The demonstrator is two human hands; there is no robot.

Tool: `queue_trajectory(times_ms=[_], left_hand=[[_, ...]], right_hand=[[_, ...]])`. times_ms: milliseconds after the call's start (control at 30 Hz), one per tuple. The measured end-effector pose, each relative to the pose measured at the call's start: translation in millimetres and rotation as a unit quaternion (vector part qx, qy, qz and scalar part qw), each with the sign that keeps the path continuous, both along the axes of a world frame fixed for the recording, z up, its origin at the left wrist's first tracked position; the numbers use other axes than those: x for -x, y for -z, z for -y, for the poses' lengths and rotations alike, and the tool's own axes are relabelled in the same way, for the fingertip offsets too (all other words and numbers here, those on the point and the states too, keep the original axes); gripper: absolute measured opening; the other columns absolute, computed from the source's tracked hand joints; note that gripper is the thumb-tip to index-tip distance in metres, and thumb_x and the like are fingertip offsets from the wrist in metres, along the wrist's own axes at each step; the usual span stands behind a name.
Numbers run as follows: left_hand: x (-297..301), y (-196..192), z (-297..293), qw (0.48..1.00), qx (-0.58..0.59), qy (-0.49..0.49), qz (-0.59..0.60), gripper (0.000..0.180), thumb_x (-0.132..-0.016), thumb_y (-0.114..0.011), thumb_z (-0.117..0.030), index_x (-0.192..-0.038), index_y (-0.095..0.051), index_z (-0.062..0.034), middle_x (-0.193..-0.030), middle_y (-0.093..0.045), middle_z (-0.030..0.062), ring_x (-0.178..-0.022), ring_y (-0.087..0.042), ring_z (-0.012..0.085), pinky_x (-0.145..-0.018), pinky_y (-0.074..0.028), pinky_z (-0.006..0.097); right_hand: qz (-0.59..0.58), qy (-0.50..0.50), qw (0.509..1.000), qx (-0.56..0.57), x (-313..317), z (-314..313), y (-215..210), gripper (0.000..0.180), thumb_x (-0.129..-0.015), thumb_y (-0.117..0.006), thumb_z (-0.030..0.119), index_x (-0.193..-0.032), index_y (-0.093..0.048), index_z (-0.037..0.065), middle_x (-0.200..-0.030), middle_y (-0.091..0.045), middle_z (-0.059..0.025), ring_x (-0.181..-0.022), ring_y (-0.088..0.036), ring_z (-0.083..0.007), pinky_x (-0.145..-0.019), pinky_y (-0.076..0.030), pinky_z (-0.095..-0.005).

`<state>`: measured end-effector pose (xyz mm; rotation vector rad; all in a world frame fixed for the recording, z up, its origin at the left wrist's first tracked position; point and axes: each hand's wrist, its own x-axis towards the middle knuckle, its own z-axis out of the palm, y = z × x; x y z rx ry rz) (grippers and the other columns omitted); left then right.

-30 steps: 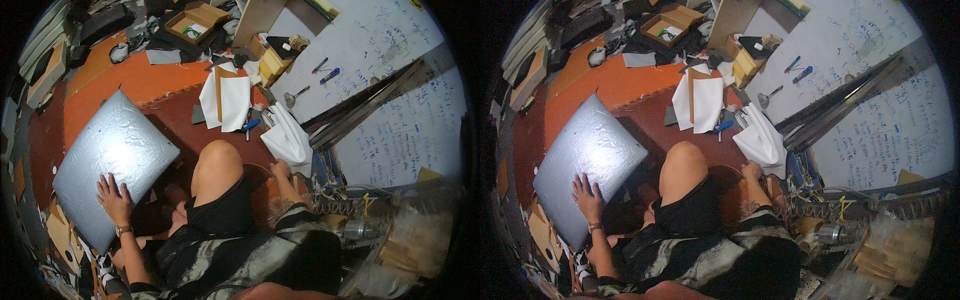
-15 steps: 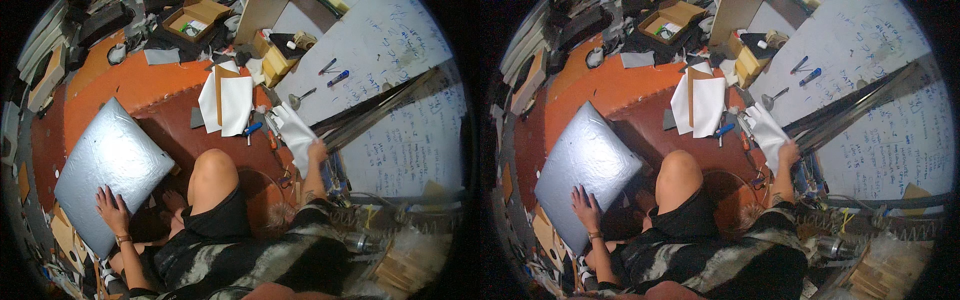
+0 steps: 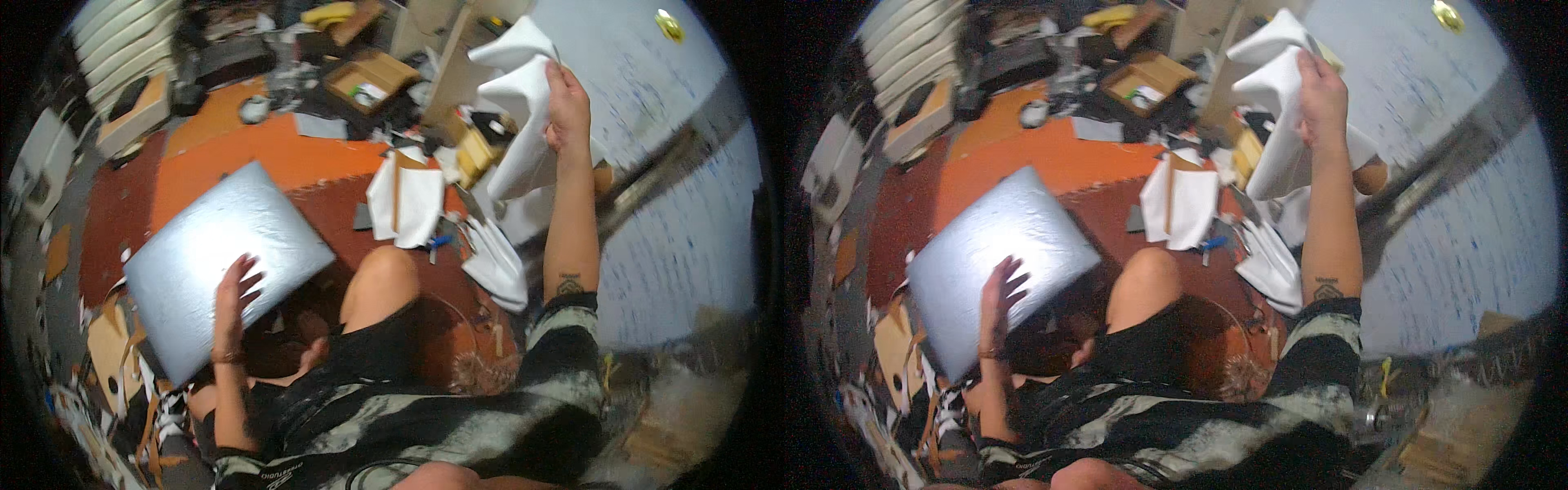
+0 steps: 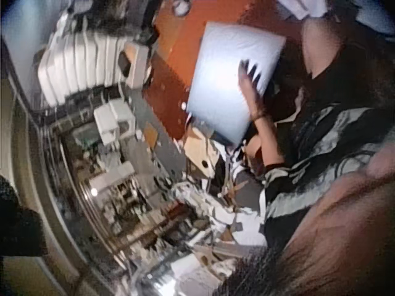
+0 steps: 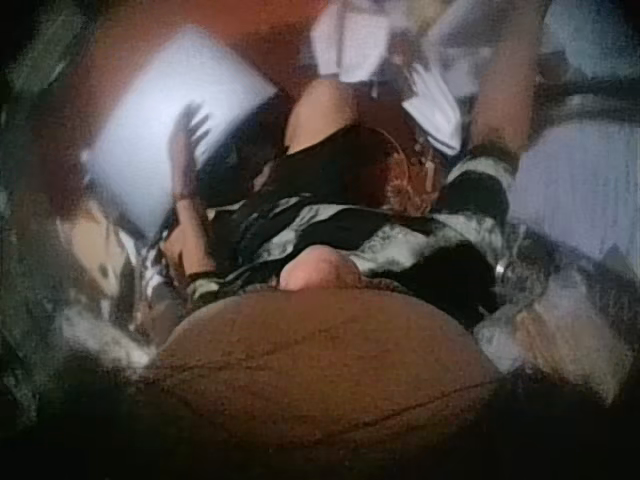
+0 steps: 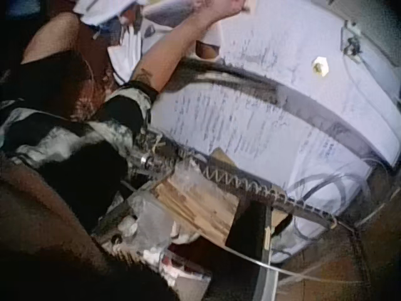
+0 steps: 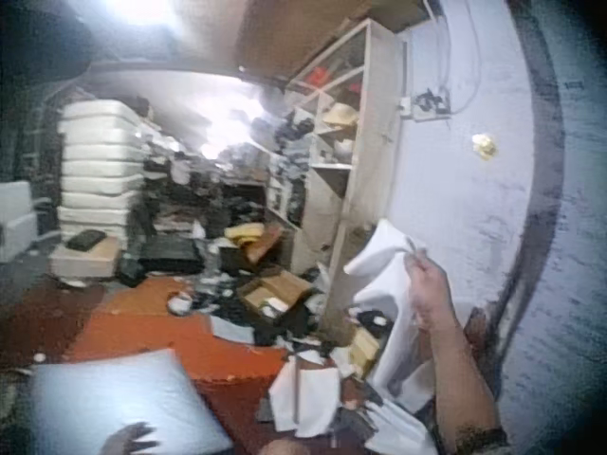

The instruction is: The person staples a black fabric cover onto a rectangular wooden cushion frame using a pneumatic staple gun. They then flip the cushion and attach a white fabric backing to the opposite side.

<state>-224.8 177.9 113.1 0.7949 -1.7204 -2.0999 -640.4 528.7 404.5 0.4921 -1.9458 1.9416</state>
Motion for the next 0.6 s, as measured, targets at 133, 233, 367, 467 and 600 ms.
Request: queue_trajectory(times_ms=[133, 233, 367, 467, 600], left_hand=[[-18.0, -42.7, -4.8, 0.991, -0.017, -0.002, -0.135, 0.082, -0.107, -0.035, -0.069, -0.156, -0.044, -0.0036, -0.153, -0.054, 0.0208, -0.129, -0.062, 0.0333, -0.103, -0.053, 0.046], [-40.1, -38.0, 18.1, 0.972, -0.099, -0.089, -0.192, 0.091, -0.104, -0.026, -0.075, -0.161, -0.033, -0.0046, -0.157, -0.049, 0.0214, -0.128, -0.062, 0.0344, -0.102, -0.052, 0.048], [-106.7, 4.1, 65.9, 0.914, -0.163, -0.259, -0.267, 0.086, -0.107, -0.029, -0.070, -0.162, -0.029, -0.0043, -0.159, -0.047, 0.0178, -0.138, -0.053, 0.0338, -0.113, -0.043, 0.051], [-172.1, 59.9, 88.8, 0.881, -0.170, -0.354, -0.263, 0.073, -0.109, -0.042, -0.058, -0.158, -0.038, -0.0045, -0.158, -0.049, 0.0115, -0.142, -0.049, 0.0283, -0.117, -0.040, 0.044], [-235.2, 91.3, 79.8, 0.870, -0.161, -0.416, -0.207, 0.065, -0.109, -0.053, -0.049, -0.153, -0.046, -0.0018, -0.150, -0.057, 0.0104, -0.139, -0.053, 0.0251, -0.116, -0.041, 0.041]], right_hand=[[0.052, -0.323, 0.945, 0.025, -148.5, 157.7, -6.3, 0.024, -0.105, -0.065, 0.033, -0.102, -0.074, 0.011, -0.079, -0.069, 0.0002, -0.061, -0.061, -0.0092, -0.053, -0.050, -0.0277], [0.160, -0.445, 0.869, -0.145, -220.1, 227.1, 45.7, 0.040, -0.106, -0.061, 0.042, -0.128, -0.066, 0.009, -0.108, -0.067, -0.0081, -0.071, -0.064, -0.0136, -0.062, -0.058, -0.0316], [0.266, -0.586, 0.720, -0.261, -273.0, 305.7, 179.6, 0.064, -0.099, -0.068, 0.054, -0.135, -0.058, 0.003, -0.115, -0.067, -0.0150, -0.092, -0.073, -0.0225, -0.061, -0.064, -0.0377], [-0.045, -0.413, 0.786, -0.458, -251.9, 323.3, 326.2, 0.076, -0.090, -0.073, 0.055, -0.144, -0.058, 0.005, -0.145, -0.059, -0.0241, -0.135, -0.054, -0.0417, -0.114, -0.042, -0.0554], [-0.100, -0.238, 0.754, -0.604, -265.2, 288.0, 376.7, 0.094, -0.081, -0.081, 0.056, -0.153, -0.046, 0.007, -0.158, -0.044, -0.0200, -0.145, -0.037, -0.0440, -0.116, -0.034, -0.0595]])
